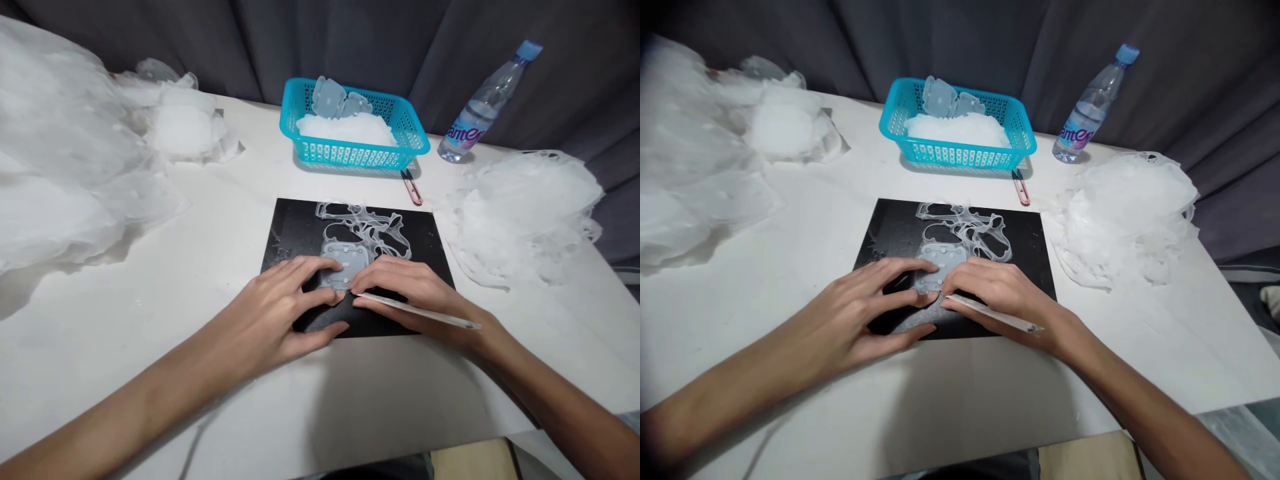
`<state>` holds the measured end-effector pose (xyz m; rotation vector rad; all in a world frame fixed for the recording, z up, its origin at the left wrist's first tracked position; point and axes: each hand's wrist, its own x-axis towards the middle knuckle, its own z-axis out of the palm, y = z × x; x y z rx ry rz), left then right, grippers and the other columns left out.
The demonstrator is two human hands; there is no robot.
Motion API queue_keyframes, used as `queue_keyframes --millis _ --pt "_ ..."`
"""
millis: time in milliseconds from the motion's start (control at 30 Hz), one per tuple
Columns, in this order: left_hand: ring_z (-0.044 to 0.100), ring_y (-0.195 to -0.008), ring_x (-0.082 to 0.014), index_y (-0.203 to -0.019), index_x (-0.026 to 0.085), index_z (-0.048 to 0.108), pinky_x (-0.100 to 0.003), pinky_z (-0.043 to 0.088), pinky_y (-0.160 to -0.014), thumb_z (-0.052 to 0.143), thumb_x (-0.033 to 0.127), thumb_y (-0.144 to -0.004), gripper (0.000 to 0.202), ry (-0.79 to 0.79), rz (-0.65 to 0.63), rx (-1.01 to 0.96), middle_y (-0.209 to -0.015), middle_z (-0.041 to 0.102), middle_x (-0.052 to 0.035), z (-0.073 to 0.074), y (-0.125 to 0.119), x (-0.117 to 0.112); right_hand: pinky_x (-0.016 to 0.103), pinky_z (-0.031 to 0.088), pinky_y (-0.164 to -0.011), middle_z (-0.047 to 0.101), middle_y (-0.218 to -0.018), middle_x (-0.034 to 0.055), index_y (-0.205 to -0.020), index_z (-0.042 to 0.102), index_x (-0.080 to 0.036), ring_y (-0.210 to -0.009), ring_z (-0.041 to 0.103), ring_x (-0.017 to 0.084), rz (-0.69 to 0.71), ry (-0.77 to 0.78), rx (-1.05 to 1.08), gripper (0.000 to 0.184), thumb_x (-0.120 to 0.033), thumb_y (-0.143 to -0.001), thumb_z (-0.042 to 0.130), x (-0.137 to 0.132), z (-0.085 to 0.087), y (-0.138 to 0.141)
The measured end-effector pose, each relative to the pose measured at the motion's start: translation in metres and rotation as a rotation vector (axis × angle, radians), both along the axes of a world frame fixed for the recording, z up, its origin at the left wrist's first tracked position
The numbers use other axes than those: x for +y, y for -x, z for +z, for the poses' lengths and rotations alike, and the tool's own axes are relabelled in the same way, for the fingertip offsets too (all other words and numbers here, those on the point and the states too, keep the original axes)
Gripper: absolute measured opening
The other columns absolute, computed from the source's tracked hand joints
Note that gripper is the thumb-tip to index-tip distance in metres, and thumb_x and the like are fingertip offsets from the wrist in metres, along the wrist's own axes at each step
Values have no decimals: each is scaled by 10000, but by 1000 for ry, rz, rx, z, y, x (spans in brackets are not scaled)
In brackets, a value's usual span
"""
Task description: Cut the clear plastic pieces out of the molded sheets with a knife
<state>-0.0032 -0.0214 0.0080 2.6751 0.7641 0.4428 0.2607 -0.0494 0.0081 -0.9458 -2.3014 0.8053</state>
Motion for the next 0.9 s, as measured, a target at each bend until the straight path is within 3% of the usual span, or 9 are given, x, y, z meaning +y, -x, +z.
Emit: queue_keyframes --millis 267,400,533,733,900 --pt "659 -1254 -302 -1106 257 772 -465 539 -1057 682 447 -983 244 17 13 -11 -1466 619 -83 0 0 -1 322 561 -915 772 -1086 63 -1097 686 -206 -1013 710 192 -14 -145 -69 149 -274 -1074 555 0 -3 6" --pt "674 -1232 -299 -1090 256 765 -459 563 -1016 683 461 -978 247 -4 13 6 -1442 635 -83 1 0 -2 293 556 -882 786 -1029 55 -1047 686 -190 -964 723 183 -32 -222 -151 187 -268 -1089 522 -2 1 11" --pt "696 -1195 -295 -1083 263 757 -440 594 -953 704 475 -954 254 16 26 19 -1420 649 -68 3 -1 -3 287 551 -891 784 -1024 59 -1039 681 -181 -956 729 178 -50 -202 -206 194 -235 -1092 502 -5 6 7" --pt "679 -1254 -309 -1098 261 767 -469 568 -1054 706 503 -947 292 32 27 -1 -1457 645 -61 1 2 -3 299 557 -891 784 -1069 62 -1086 679 -205 -983 731 182 -28 -168 -179 181 -257 -1091 507 -5 5 0" --pt "667 -1294 -318 -1164 284 765 -513 528 -1129 708 499 -947 311 31 18 -8 -1517 617 -51 -2 5 -3 288 558 -824 794 -1017 51 -1050 697 -194 -921 726 170 -21 -316 -201 206 -259 -1093 507 -1 1 6"
